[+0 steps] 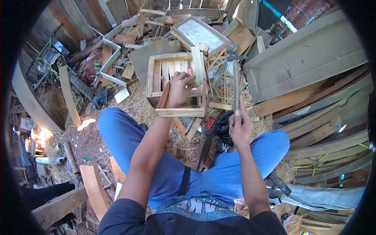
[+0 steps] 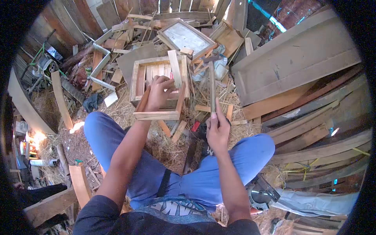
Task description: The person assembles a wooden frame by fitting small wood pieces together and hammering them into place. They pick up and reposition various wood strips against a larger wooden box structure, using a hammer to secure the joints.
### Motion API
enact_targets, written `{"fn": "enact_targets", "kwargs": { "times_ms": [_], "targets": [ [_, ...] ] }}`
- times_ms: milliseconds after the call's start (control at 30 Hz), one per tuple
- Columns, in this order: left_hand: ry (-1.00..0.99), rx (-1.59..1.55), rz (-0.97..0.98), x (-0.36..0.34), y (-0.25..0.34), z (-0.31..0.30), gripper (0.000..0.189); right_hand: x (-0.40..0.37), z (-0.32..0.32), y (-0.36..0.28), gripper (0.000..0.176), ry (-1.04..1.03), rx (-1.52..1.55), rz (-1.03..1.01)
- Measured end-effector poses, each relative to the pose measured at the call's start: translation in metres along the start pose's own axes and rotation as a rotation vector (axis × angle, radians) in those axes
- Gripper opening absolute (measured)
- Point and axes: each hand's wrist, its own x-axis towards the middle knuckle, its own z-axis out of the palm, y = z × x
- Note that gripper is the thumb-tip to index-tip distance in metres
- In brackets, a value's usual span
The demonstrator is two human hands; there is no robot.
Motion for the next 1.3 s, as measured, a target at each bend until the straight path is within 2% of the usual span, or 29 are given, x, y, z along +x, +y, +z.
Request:
{"fn": "enact_targets", "kwargs": {
  "times_ms": [67, 133, 167, 233, 267, 300, 367, 400, 433, 500, 533, 567, 633, 700, 800, 867, 900, 967, 1133, 1300],
  "targets": [
    [-0.013, 0.015, 0.014, 0.001, 0.004, -0.008, 0.032, 0.024, 0.004, -0.011, 0.051, -0.018, 0.039, -0.022],
    [-0.175, 0.012, 0.09, 0.004, 0.01, -0.019, 0.033, 0.044, 0.007, -0.031, 0.052, -0.026, 0.03, 0.007],
    [-0.18, 0.018, 0.095, 0.006, 0.011, -0.024, 0.033, 0.052, 0.007, -0.037, 0.054, -0.033, 0.012, 0.037],
    [-0.375, 0.032, 0.187, 0.014, 0.018, -0.039, 0.035, 0.063, 0.006, -0.03, 0.055, -0.048, 0.054, 0.049],
    [-0.274, 0.04, 0.373, 0.011, 0.028, -0.05, 0.032, 0.066, 0.005, -0.023, 0.056, -0.061, 0.118, 0.075],
    [-0.278, 0.047, 0.372, 0.005, 0.023, -0.046, 0.032, 0.067, 0.006, -0.016, 0.057, -0.077, 0.181, 0.103],
    [-0.184, -0.092, 0.071, -0.011, 0.007, -0.034, 0.028, 0.061, 0.014, -0.004, 0.051, -0.047, 0.208, 0.121],
    [-0.344, -0.222, -0.017, -0.011, 0.01, -0.041, 0.021, 0.058, 0.017, 0.001, 0.046, -0.013, 0.227, 0.136],
    [-0.346, -0.221, -0.018, -0.005, 0.018, -0.05, 0.021, 0.058, 0.02, 0.006, 0.046, -0.013, 0.229, 0.139],
    [-0.354, -0.162, 0.138, 0.005, 0.033, -0.063, 0.023, 0.062, 0.022, 0.01, 0.033, -0.043, 0.225, 0.323],
    [-0.343, -0.191, 0.173, 0.005, 0.034, -0.064, 0.028, 0.065, 0.024, 0.008, 0.022, -0.03, 0.234, 0.343],
    [-0.348, -0.192, 0.168, 0.005, 0.038, -0.065, 0.028, 0.068, 0.026, 0.009, 0.022, -0.03, 0.234, 0.35],
    [-0.436, -0.393, -0.011, 0.005, 0.048, -0.069, 0.026, 0.071, 0.031, 0.011, 0.027, -0.018, 0.263, 0.309],
    [-0.442, -0.423, -0.042, -0.001, 0.044, -0.065, 0.025, 0.071, 0.035, 0.012, 0.03, -0.013, 0.273, 0.318],
    [-0.442, -0.472, -0.102, -0.004, 0.037, -0.066, 0.03, 0.07, 0.037, 0.015, 0.021, -0.052, 0.328, 0.308],
    [-0.384, -0.619, -0.329, -0.001, 0.034, -0.072, 0.041, 0.07, 0.038, 0.013, 0.022, -0.042, 0.334, 0.316],
    [-0.388, -0.61, -0.325, 0.0, 0.034, -0.075, 0.041, 0.069, 0.039, 0.011, 0.022, -0.041, 0.344, 0.314],
    [-0.239, -0.701, -0.428, 0.002, 0.036, -0.081, 0.048, 0.068, 0.039, 0.008, 0.032, -0.018, 0.33, 0.304],
    [-0.195, -0.705, -0.397, 0.006, 0.044, -0.082, 0.048, 0.071, 0.034, 0.016, 0.028, 0.029, 0.326, 0.284],
    [-0.206, -0.761, -0.459, 0.006, 0.054, -0.083, 0.045, 0.073, 0.031, 0.01, 0.029, 0.092, 0.349, 0.288]
  ]
}}
